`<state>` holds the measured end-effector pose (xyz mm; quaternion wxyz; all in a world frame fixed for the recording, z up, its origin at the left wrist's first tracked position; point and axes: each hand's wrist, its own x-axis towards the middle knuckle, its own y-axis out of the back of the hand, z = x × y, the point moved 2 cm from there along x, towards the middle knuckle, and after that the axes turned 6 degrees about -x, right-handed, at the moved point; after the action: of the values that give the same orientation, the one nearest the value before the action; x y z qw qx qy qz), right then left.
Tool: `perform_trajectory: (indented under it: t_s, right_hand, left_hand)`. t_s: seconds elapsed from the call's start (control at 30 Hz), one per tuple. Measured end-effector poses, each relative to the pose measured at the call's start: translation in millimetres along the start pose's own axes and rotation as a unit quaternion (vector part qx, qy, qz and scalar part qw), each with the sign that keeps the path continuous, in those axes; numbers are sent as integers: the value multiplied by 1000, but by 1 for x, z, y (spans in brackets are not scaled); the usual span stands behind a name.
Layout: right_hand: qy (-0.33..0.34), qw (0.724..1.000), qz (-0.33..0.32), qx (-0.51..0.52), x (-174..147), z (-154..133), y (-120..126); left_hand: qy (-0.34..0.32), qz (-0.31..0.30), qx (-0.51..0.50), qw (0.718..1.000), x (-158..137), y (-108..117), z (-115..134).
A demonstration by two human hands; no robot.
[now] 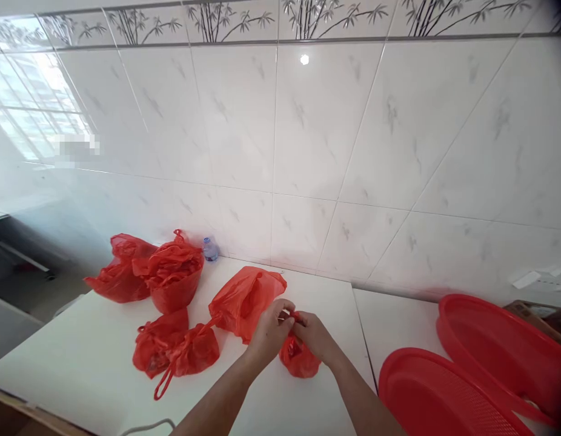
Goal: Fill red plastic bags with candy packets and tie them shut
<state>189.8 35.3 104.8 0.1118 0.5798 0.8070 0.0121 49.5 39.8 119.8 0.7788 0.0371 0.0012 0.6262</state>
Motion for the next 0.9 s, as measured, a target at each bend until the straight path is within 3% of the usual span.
perform_trajectory:
  t_s: [0.1,0.27,0.43,0.6,0.73,0.8,0.9]
  right_hand:
    - [-9,999,51,-7,13,10,0]
    - [-21,997,62,42,12,25,-5]
    - [-9,994,79,76,7,34,-12]
    - [27,995,75,53,4,39,-8]
    - [29,999,25,10,-3,50,-1]
    - [28,999,1,-24,-8,54,1]
    - [21,997,23,-69,-12,58,2]
  left_hand:
    - [-20,44,78,996,-4,6,-8]
    - [-12,-36,145,989,-14,6,-22]
    - [-12,-59,191,980,-12,-4,-32]
    - [-15,-27,167,985,-2,-8,-53]
    - [46,38,126,990,6,-4,-80]
    - [50,47,116,991,8,-2,-88]
    - [31,36,112,993,9,0,-92]
